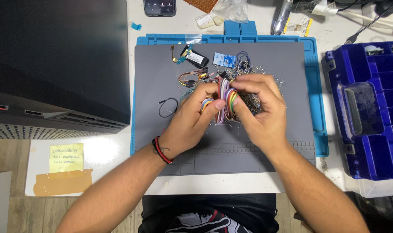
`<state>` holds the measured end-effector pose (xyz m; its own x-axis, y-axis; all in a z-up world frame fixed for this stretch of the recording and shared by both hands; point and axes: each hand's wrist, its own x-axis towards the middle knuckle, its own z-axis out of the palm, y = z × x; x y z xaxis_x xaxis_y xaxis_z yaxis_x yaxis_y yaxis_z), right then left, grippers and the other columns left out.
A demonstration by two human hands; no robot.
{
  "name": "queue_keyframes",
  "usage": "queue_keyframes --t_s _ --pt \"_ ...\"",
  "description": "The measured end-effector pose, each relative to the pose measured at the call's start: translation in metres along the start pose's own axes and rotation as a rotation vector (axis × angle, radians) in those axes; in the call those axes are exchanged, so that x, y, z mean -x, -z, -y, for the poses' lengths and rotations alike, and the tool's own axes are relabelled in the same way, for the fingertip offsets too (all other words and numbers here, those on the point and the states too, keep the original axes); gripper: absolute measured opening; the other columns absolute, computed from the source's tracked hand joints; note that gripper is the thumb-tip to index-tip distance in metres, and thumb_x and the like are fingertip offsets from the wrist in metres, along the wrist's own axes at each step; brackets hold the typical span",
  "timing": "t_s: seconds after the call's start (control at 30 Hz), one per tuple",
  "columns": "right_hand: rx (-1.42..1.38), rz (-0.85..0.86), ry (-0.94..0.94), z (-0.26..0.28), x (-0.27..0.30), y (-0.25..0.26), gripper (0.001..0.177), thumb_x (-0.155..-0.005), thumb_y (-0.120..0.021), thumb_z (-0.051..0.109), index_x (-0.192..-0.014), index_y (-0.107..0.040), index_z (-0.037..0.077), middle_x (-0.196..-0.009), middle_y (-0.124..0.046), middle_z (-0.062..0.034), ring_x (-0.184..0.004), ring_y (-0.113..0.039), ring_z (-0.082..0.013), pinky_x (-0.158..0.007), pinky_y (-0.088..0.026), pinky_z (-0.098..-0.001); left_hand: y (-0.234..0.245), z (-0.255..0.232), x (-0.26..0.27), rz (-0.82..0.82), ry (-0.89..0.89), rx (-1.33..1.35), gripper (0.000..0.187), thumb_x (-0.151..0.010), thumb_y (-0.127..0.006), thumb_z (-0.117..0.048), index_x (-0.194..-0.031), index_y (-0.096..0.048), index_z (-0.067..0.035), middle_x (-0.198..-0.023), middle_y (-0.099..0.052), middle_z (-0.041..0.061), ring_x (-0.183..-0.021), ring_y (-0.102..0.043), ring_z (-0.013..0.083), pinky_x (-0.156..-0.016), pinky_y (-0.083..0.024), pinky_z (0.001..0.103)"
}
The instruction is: The person sorts a pile of electronic components on a gray mat, picking up various wires and small parts. They separate the items by type and place them into a blue compartmentalized box.
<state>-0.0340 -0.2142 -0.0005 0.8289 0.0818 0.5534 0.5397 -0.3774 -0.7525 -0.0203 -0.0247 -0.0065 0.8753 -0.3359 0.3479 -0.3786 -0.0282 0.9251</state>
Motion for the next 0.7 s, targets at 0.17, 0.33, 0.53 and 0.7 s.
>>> queue_keyframes --t_s 0.17,0.33,0.53,0.7 --pt "-0.01 0.065 0.014 0.002 -0.001 0.001 0.043 -0.097 -0.068 -0.003 -0.139 -0.062 -0.001 -0.128 -0.065 -0.0246 -0.119 -0.063 -0.0407 -0.097 -0.051 -0.0511 0.001 -0.003 0.002 0.066 -0.053 -0.128 0.018 -0.104 -0.06 -0.014 -0.121 -0.061 -0.009 -0.111 -0.075 0.017 -0.102 -0.074 0.0387 -0.089 -0.057 0.044" --pt "0.029 0.119 0.065 0.002 -0.005 0.004 0.027 -0.097 -0.069 0.007 -0.124 -0.07 0.002 -0.125 -0.07 -0.0178 -0.117 -0.061 -0.0384 -0.101 -0.045 -0.0484 0.006 -0.006 0.005 0.124 -0.076 -0.213 0.019 -0.102 -0.062 -0.01 -0.119 -0.056 -0.005 -0.107 -0.074 0.024 -0.1 -0.073 0.0447 -0.084 -0.058 0.049" --pt "-0.169 0.125 0.045 -0.006 0.001 0.001 0.016 -0.099 -0.063 0.007 -0.113 -0.059 0.0 -0.122 -0.07 -0.02 -0.127 -0.058 -0.0374 -0.109 -0.042 -0.0485 0.007 -0.008 0.004 0.168 -0.047 -0.255 0.026 -0.102 -0.063 -0.013 -0.121 -0.048 -0.004 -0.109 -0.074 0.027 -0.098 -0.075 0.0419 -0.078 -0.059 0.045" --pt "-0.487 -0.062 -0.152 -0.02 0.006 0.005 0.028 -0.103 -0.059 0.015 -0.122 -0.042 0.003 -0.103 -0.068 -0.0227 -0.103 -0.072 -0.0325 -0.093 -0.059 -0.0419 0.004 0.001 -0.001 0.045 -0.005 0.051 0.021 -0.106 -0.053 -0.012 -0.12 -0.044 0.0 -0.123 -0.069 0.032 -0.109 -0.073 0.0403 -0.086 -0.058 0.048"
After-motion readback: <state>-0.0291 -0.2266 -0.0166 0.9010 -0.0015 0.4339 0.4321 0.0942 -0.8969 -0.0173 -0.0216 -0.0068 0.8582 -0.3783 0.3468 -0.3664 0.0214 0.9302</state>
